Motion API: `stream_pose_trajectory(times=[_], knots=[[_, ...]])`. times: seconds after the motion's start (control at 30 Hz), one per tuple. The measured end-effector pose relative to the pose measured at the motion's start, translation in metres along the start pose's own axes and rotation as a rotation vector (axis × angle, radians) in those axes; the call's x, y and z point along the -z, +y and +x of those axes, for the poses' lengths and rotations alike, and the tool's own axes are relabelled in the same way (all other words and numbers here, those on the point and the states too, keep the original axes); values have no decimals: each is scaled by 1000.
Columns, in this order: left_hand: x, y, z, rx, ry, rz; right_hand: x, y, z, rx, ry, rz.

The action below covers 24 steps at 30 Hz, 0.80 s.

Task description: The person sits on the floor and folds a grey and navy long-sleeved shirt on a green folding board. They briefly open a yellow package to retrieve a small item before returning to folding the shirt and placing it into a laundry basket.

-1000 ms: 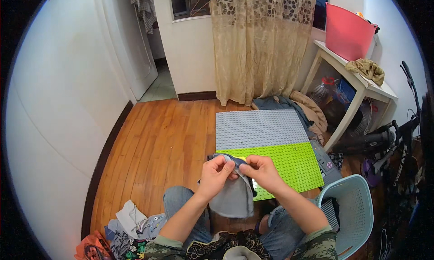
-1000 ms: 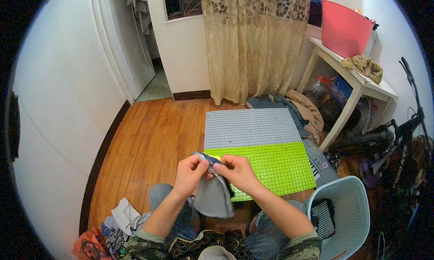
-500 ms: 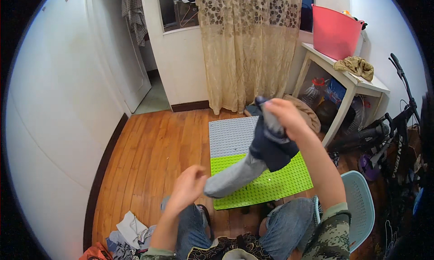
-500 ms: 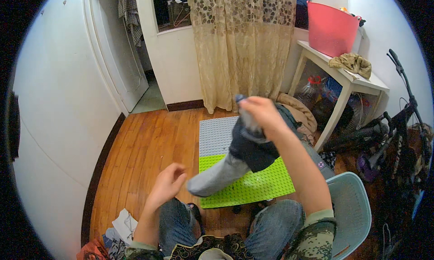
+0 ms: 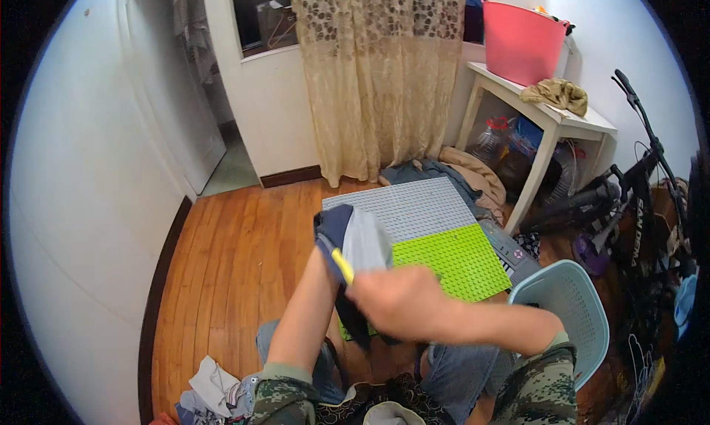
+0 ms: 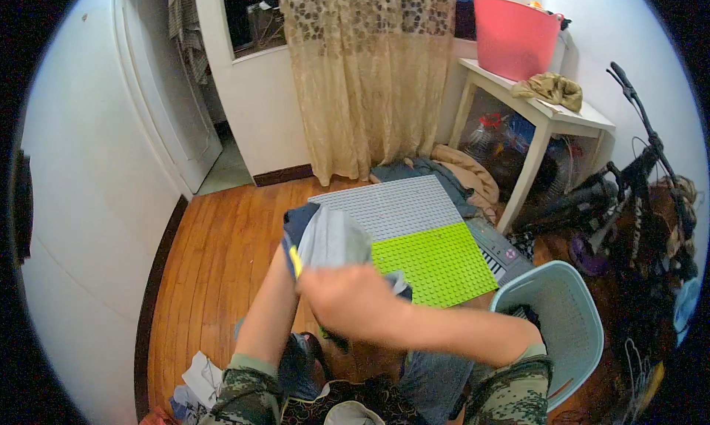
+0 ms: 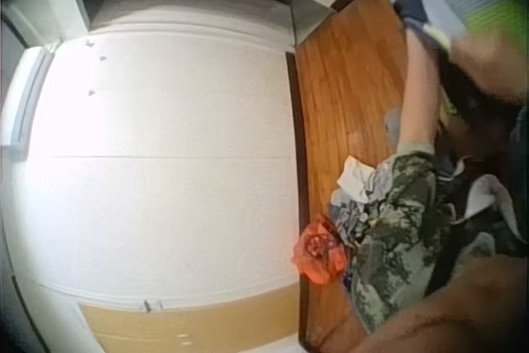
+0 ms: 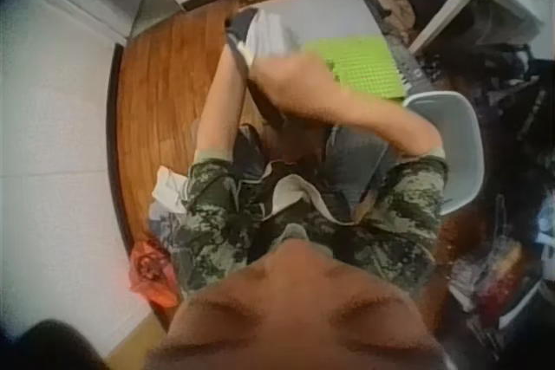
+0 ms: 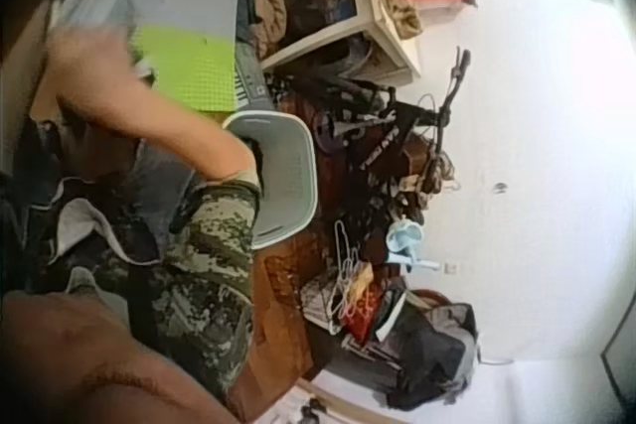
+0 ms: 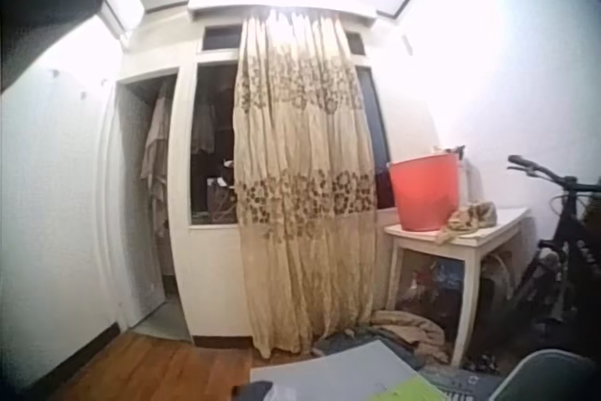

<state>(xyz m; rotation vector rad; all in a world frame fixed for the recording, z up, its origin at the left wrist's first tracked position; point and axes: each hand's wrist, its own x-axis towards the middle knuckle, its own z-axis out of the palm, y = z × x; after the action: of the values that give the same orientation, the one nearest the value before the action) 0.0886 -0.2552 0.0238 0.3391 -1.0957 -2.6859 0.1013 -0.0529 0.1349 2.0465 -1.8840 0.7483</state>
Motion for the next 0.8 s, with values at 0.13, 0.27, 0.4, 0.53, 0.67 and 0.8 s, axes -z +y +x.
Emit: stream_pose_trajectory(times=[0.13, 0.27, 0.4, 0.53, 0.67, 0.8], knots=[[-29, -7, 38, -27, -61, 130, -26, 4, -55, 82, 80, -59], [-34, -11, 63, -139, -117, 354, 10, -3, -123, -218, 236, -103], [-56, -21, 116, -297, -180, 597, 68, 28, -228, -554, 538, -425], [-33, -77, 168, -379, -204, 774, 106, 40, -367, -1110, 709, -647], [-15, -134, 145, -553, -163, 1011, 160, 31, -564, -1387, 938, -982], [-21, -138, 144, -421, 26, 1350, 179, 33, -687, -1950, 885, -1214]])
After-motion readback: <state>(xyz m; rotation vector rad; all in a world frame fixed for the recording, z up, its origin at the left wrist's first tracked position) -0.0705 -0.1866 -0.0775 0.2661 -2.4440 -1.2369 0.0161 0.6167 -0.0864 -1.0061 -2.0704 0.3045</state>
